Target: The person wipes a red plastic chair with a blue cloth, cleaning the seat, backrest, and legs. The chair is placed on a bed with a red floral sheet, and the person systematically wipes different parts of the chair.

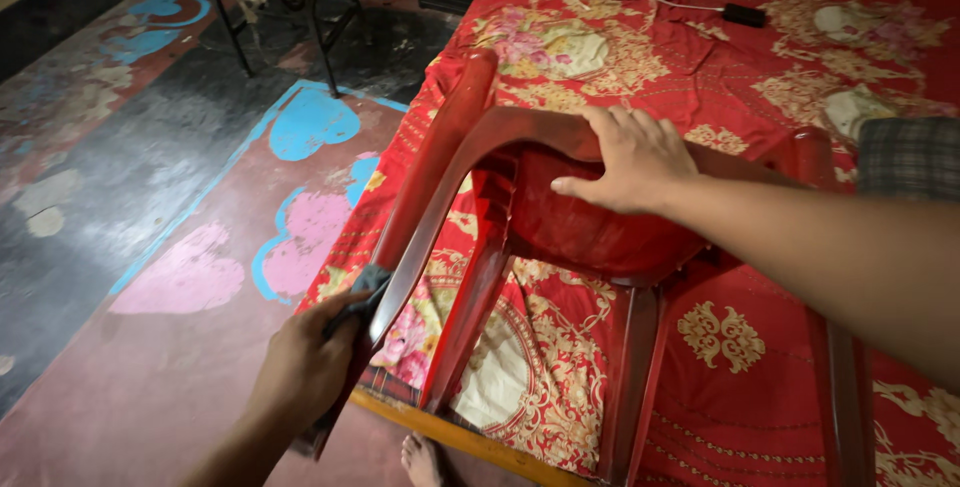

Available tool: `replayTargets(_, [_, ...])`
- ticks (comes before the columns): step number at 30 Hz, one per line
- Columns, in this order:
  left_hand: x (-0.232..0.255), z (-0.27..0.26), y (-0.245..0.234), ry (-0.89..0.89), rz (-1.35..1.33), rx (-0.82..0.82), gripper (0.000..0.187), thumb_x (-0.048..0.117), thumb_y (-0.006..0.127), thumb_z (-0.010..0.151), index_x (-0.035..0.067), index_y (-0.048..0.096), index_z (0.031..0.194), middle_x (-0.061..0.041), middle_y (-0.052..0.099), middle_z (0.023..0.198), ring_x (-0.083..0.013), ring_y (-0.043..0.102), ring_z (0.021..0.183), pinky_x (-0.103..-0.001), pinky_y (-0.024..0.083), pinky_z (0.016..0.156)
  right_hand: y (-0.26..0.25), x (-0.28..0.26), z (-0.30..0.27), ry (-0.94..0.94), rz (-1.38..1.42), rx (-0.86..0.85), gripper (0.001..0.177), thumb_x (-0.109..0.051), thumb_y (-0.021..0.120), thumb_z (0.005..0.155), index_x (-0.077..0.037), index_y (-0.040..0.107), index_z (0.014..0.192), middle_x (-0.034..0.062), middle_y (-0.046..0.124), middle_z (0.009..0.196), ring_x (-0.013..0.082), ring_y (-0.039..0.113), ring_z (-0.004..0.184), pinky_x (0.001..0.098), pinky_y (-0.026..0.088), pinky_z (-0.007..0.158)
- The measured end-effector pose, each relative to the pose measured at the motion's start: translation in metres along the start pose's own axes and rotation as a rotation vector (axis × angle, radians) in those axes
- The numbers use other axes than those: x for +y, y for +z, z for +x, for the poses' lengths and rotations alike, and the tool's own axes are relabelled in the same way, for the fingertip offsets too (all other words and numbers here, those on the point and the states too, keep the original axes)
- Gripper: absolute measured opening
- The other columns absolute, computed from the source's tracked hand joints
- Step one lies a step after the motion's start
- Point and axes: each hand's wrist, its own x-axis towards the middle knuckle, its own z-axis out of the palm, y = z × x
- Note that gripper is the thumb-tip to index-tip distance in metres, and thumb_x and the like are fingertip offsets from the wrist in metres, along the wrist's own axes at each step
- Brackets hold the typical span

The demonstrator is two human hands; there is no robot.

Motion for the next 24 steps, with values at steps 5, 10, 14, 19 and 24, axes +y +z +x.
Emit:
replayTargets(5, [0.02,0.054,0.011,0.29,0.088,0.048,0.039,0.024,0.056,0.095,0.022,0.069,0.131,-0.02,0.076,0.099,-0.0358,0.072,0.096,-0.046,0.053,0.087,-0.001,-0.006,-0.004,-0.021,0.002,0.05,0.103,-0.072,0.075,0.071,-0.017,0.038,0.151,0.011,0.053,0.14,0.0309,0.048,0.132,0.0517,0.036,0.108])
replayTargets(10, [0.035,0.101,0.022,0.437,0.091,0.044,0.043,0.018,0.055,0.093,0.023,0.068,0.134,-0.02,0.066,0.126,-0.0392,0.066,0.114,-0.048,0.05,0.097,-0.003,-0.01,-0.01,-0.017,-0.007,0.078,0.095,-0.067,0.076,0.072,-0.017,0.044,0.146,0.0094,0.057,0.135,0.0299,0.052,0.127,0.05,0.038,0.107])
replayTargets(14, [0.039,0.137,0.034,0.698,0.154,0.084,0.047,0.01,0.055,0.089,0.022,0.069,0.132,-0.022,0.046,0.153,-0.0438,0.059,0.121,-0.05,0.048,0.102,-0.004,-0.013,-0.013,-0.036,0.0,0.131,0.09,-0.065,0.077,0.074,-0.016,0.047,0.143,0.0108,0.059,0.131,0.0314,0.054,0.123,0.0502,0.039,0.104])
replayTargets(19, [0.046,0.178,0.042,1.118,0.152,0.153,0.05,0.003,0.056,0.087,0.018,0.064,0.134,-0.034,0.043,0.154,-0.0534,0.055,0.125,-0.055,0.053,0.093,-0.006,-0.018,-0.017,-0.019,0.001,0.128,0.084,-0.063,0.076,0.078,-0.017,0.049,0.142,0.0101,0.062,0.126,0.0319,0.057,0.121,0.0495,0.041,0.105])
replayTargets(24, [0.065,0.234,0.052,1.281,0.125,0.147,0.049,0.003,0.056,0.092,0.016,0.06,0.139,-0.038,0.044,0.153,-0.0563,0.055,0.125,-0.057,0.054,0.095,-0.011,-0.022,-0.019,-0.037,0.015,0.152,0.082,-0.061,0.077,0.079,-0.016,0.05,0.143,0.0106,0.063,0.124,0.0326,0.059,0.118,0.0503,0.041,0.103])
